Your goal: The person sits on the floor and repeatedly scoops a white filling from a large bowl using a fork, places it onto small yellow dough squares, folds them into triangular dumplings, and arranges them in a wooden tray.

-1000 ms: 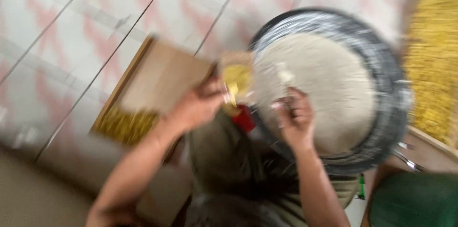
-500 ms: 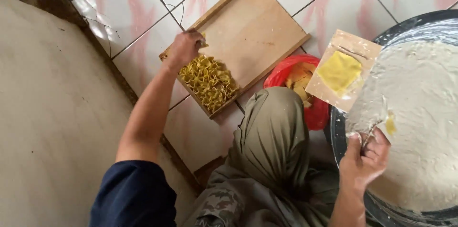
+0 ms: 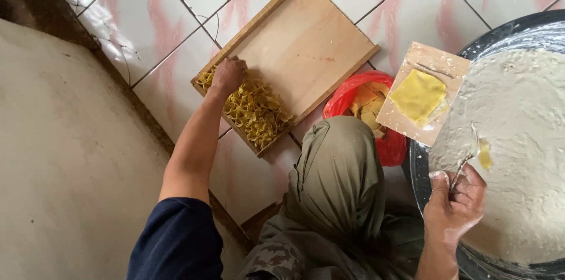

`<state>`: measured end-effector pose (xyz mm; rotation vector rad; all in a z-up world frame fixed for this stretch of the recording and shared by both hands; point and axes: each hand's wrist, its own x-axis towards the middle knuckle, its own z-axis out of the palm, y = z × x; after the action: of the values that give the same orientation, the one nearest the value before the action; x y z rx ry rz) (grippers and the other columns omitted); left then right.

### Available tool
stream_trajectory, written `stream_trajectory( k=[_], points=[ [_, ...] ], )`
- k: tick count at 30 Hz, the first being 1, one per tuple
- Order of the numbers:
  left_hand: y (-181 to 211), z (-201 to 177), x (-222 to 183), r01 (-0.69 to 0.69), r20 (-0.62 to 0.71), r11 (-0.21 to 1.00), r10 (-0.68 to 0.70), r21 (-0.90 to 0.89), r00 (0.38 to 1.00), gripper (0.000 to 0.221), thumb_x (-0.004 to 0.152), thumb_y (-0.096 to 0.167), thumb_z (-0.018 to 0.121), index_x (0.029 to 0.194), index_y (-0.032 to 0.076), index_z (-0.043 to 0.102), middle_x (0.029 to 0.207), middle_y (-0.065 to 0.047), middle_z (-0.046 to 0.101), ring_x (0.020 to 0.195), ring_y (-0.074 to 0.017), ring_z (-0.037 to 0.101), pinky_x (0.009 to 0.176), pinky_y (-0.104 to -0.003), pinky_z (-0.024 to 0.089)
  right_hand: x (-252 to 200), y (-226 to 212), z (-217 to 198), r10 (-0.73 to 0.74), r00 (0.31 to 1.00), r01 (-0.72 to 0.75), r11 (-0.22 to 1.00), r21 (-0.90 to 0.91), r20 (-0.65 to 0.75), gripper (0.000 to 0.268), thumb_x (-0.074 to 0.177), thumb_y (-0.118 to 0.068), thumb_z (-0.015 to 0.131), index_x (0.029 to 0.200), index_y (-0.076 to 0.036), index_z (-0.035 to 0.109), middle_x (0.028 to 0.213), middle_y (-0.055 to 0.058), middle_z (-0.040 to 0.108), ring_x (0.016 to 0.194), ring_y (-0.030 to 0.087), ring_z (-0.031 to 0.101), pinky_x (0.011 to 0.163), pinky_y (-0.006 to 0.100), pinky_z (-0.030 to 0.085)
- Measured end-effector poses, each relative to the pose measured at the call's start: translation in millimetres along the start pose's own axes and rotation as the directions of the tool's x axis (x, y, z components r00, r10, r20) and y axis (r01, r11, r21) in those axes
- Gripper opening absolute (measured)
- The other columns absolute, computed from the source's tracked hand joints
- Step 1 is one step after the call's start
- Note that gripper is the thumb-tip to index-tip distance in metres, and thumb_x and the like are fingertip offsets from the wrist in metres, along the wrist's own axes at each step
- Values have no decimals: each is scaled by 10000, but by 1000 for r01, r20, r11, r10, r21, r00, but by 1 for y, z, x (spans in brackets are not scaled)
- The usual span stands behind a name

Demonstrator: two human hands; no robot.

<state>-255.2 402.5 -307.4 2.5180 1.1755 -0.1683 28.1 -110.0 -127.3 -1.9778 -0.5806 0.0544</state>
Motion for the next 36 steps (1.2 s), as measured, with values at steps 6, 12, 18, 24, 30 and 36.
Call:
stream_trajectory(
  k=[6,12,18,24,30,36],
  points=[
    [-5,10,-4,37,-57,994,-43,-104,997,141,898,36,628,909,79,761,815,-89,753,716,-251,701,652,-407,597,2,-4,1,62,998,-62,998,-6,-8,438,1028,103,735,1433,42,580,1139,235,714,902,248,706,761,281,591],
    [-8,10,-6,68,63,995,-73,69,995,317,950,231,495,782,29,673,810,-157,683,736,-348,665,582,-483,508,1,-6,3,95,995,-93,993,69,-16,417,1020,62,725,1409,36,579,1115,197,702,961,222,683,887,295,569],
    [49,-30,-17,-146,-443,988,111,-46,890,341,846,138,710,1182,119,765,1027,-122,570,928,-397,656,755,-495,580,8,-4,8,55,993,-41,990,137,-103,381,959,83,704,1321,-9,625,913,183,720,765,150,663,705,323,573],
    [266,-108,-24,-829,-553,401,617,-390,559,329,845,-96,671,1122,71,735,1062,-145,758,953,-356,730,847,-452,587,17,2,8,97,993,-72,944,322,-64,325,973,30,668,1287,-32,616,815,124,717,522,102,586,484,220,487],
    [389,-96,-26,-884,-160,444,871,-148,464,214,812,184,802,973,90,697,917,-113,680,897,-331,697,790,-466,573,21,-1,2,81,994,-44,914,404,-75,312,970,34,661,1279,6,633,775,122,705,493,81,568,465,214,439],
    [418,-116,-34,-767,179,629,775,-128,606,117,921,156,731,1006,77,723,956,-103,709,985,-308,720,917,-430,559,18,4,-1,86,995,-49,868,495,-52,306,969,43,664,1272,9,638,775,151,719,536,114,568,531,251,446]
  ],
)
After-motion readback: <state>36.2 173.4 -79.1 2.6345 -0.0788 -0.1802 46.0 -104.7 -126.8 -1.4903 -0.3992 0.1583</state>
